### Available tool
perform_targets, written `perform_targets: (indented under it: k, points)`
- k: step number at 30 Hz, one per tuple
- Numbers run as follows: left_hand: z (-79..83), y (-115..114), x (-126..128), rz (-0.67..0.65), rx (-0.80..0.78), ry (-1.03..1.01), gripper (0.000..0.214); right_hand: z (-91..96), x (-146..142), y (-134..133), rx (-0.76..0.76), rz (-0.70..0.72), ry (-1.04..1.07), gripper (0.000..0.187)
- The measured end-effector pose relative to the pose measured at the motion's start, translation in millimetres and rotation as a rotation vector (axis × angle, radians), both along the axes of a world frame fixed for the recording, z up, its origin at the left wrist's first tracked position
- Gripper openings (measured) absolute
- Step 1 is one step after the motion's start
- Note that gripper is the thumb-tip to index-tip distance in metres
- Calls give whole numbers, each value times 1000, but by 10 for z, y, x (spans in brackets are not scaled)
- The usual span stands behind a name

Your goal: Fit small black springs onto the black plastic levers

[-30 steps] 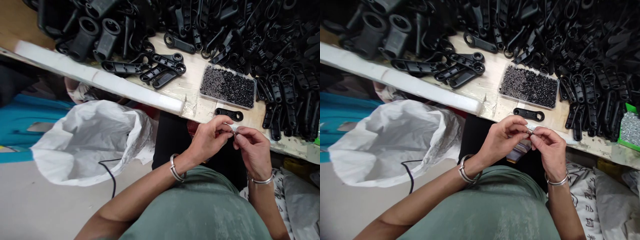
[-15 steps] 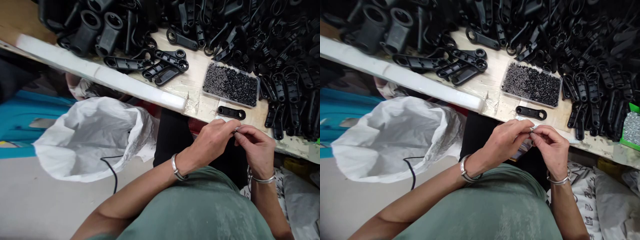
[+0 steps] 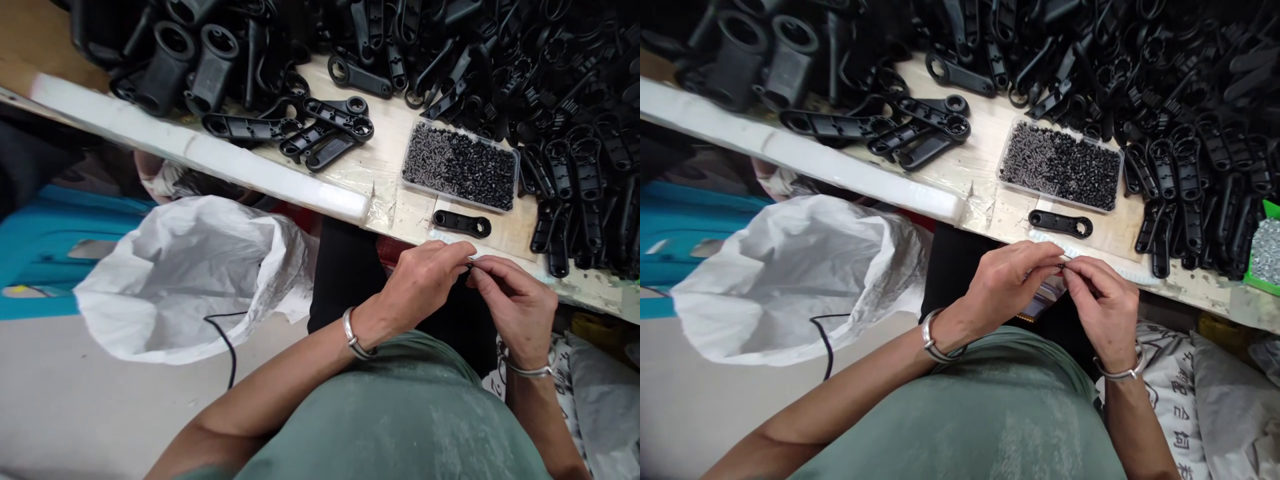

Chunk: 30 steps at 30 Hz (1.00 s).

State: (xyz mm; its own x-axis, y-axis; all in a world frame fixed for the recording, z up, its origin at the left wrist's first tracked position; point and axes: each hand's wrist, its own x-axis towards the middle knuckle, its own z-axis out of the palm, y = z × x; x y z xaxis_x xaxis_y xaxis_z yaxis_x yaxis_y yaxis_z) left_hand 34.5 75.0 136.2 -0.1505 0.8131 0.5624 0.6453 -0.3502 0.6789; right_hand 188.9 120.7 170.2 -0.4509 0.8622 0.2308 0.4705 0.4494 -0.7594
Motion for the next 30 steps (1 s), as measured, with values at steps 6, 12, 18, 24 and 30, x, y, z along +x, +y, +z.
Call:
perform_targets:
  k: [6,12,18,24,30]
  points:
    - [27,-6,24,8,33,0,8,-19,-8,-38,26,-95,-22,7]
    - [8,-31,28,32,44,63,12,4,-13,-58,35,-105,-108,13]
    - [26,-48,17,-1,127,168,15,31,-43,-46,48,-76,-172,15]
    - [-1,-45,21,4,141,157,14,34,-106,-42,143,-95,-190,13]
    - [52,38,-151,41,176,197,17,60,-30,137,116,-172,-191,18]
